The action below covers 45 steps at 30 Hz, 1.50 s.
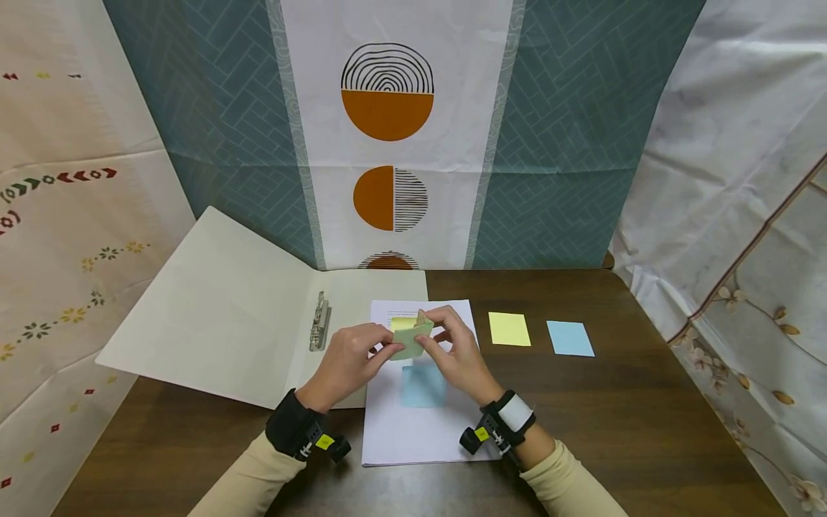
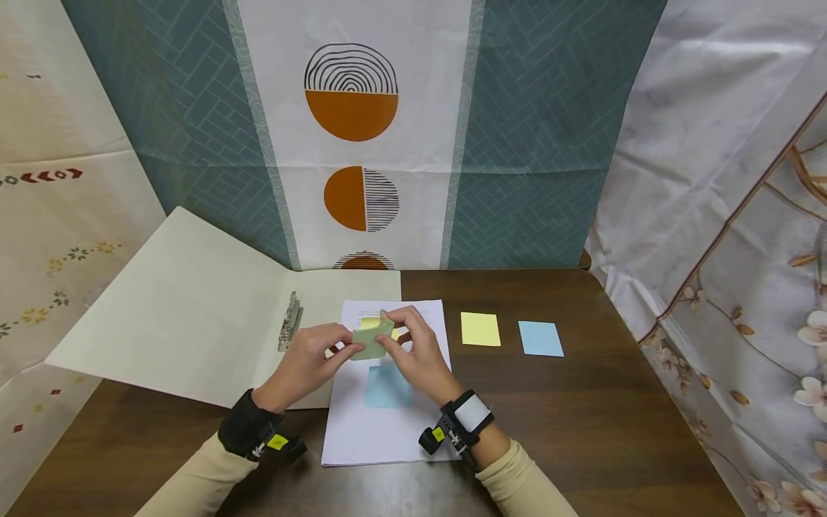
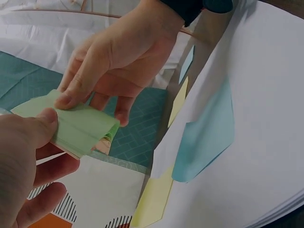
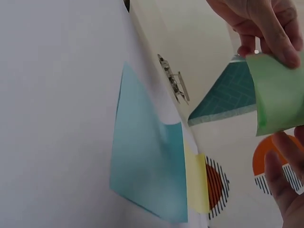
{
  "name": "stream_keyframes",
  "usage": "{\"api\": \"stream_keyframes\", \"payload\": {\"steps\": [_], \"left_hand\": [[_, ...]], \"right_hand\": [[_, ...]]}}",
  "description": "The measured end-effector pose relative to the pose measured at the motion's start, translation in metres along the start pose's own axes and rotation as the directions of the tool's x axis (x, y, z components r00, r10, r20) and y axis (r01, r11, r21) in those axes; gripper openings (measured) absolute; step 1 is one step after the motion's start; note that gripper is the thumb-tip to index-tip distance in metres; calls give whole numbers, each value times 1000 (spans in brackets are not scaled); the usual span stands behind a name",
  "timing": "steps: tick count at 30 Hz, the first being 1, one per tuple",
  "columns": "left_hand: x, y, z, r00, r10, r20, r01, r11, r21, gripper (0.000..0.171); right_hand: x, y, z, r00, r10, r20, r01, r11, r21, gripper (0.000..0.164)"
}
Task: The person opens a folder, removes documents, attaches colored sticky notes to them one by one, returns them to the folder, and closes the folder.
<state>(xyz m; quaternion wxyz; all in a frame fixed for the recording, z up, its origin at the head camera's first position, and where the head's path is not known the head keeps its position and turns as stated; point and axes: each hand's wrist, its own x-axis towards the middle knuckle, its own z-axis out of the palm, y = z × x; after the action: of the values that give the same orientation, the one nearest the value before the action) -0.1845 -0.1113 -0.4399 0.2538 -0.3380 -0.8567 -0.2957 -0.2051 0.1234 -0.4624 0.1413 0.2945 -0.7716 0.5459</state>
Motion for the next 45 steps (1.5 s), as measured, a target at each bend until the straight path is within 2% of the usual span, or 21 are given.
{"api": "stream_keyframes", "payload": {"steps": [5, 10, 21, 26, 39, 45], "left_hand": [[2, -2, -5, 1000, -5, -31, 5, 1000, 2, 13], [3, -2, -8, 1000, -15, -27, 14, 1000, -11, 11], [1, -4, -6, 998, 8, -64, -8, 1000, -1, 11], [-1, -4, -7, 998, -5, -63, 6, 1000, 12, 11], [-1, -6, -4, 996, -36, -84, 42, 997, 69, 11], [0, -5, -4, 996, -16, -91, 23, 997, 78, 11]], "right_hand": [[2, 5, -6, 999, -22, -25, 22, 1000, 20, 29], [2, 5, -8, 1000, -5, -5, 5, 1000, 16, 31], [3, 2, -5, 1000, 16, -24, -16, 1000, 10, 31], [1, -2, -3, 998, 49, -30, -48, 998, 31, 30], [-1, -10, -1, 991, 129, -46, -128, 992, 20, 44], [-1, -13, 2, 988, 149, -41, -148, 989, 31, 46]]}}
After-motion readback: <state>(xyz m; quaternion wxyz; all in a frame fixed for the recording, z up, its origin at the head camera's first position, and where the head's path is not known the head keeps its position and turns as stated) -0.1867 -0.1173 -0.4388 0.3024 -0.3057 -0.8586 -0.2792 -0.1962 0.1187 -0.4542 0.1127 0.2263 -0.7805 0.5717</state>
